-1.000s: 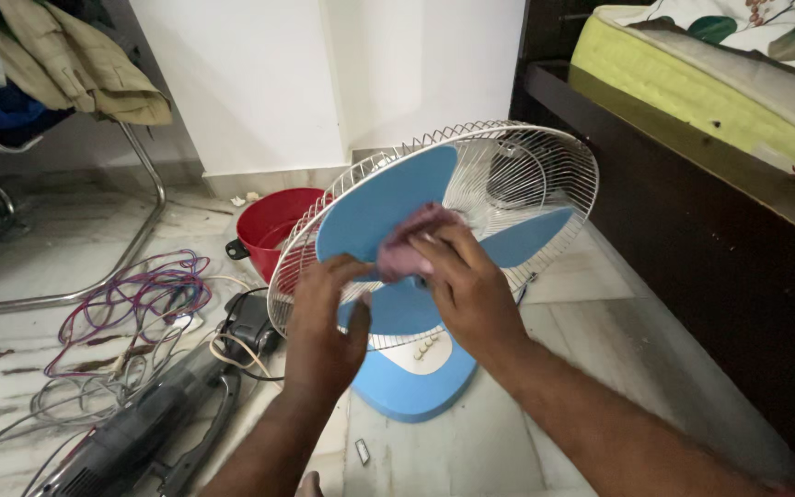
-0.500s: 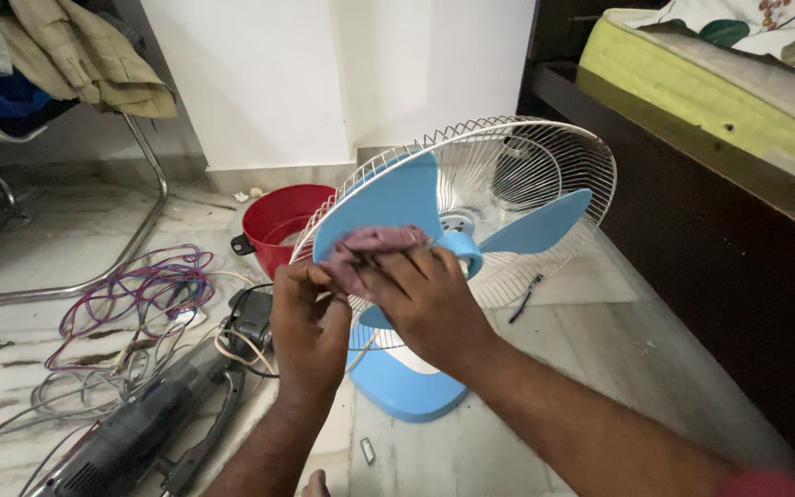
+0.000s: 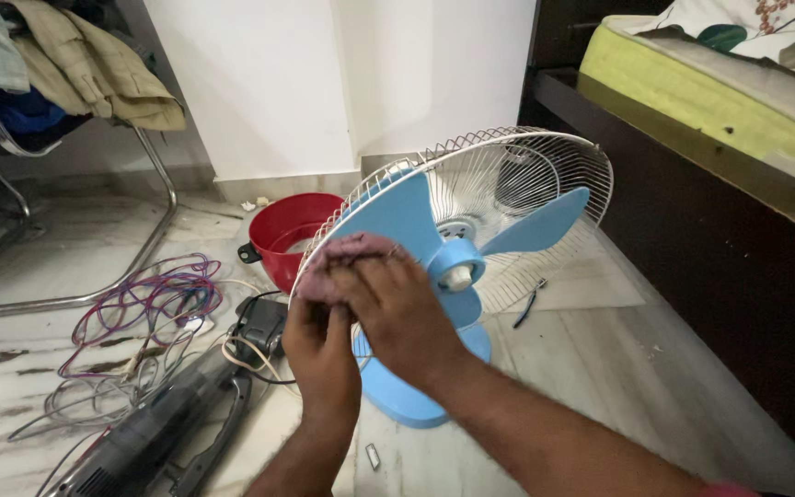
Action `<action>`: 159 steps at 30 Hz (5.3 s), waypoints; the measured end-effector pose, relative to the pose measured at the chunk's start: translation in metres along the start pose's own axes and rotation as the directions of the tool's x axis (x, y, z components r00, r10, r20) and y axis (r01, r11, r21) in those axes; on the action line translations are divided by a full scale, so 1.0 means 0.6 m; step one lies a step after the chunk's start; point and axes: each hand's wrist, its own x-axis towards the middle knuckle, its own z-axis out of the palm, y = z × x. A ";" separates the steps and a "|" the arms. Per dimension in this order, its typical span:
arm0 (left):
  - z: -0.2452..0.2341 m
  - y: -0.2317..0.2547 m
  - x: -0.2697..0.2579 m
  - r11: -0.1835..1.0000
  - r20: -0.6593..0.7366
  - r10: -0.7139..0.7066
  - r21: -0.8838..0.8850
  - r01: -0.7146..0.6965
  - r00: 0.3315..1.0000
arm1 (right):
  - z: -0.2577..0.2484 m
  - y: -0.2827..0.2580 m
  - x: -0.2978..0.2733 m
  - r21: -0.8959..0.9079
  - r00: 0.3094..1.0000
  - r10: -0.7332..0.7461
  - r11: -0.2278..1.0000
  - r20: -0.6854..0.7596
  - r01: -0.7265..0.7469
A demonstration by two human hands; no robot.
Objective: The person assembles a table fan by attaching the front wire cage, mounting the blue fan blades onto the motor shaft, and securing them with a nut. They then wipe the fan blades and the base with a cloth.
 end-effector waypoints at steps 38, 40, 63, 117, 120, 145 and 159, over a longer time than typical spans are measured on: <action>-0.100 -0.139 -0.017 0.857 -0.216 -0.470 0.120 0.501 0.856 | 0.021 0.053 -0.157 0.688 0.408 0.845 0.068 0.346 -0.723; -0.107 -0.143 -0.012 0.730 -0.240 -0.608 0.204 0.652 0.757 | -0.009 0.042 -0.132 0.520 0.504 0.834 0.336 0.224 -0.786; -0.102 -0.163 -0.024 0.743 -0.091 -0.408 0.545 0.388 0.909 | 0.039 0.108 -0.219 -0.377 0.800 0.250 0.926 0.545 -0.032; -0.036 -0.091 -0.027 0.837 0.030 -0.515 0.232 0.496 0.856 | -0.120 0.102 -0.058 -0.046 0.881 0.463 0.882 -0.096 -0.468; -0.034 -0.085 -0.025 0.815 0.031 -0.542 0.263 0.516 0.840 | -0.115 0.098 -0.046 0.031 0.877 0.479 0.878 -0.047 -0.478; -0.142 -0.233 -0.079 0.528 0.228 -0.648 0.822 0.213 0.727 | -0.027 0.281 -0.389 -0.106 0.495 0.851 0.516 0.175 -0.850; -0.075 -0.300 -0.161 -0.092 -0.134 -0.725 0.991 0.097 0.676 | 0.141 0.168 -0.410 0.475 0.591 0.615 0.366 0.522 -0.800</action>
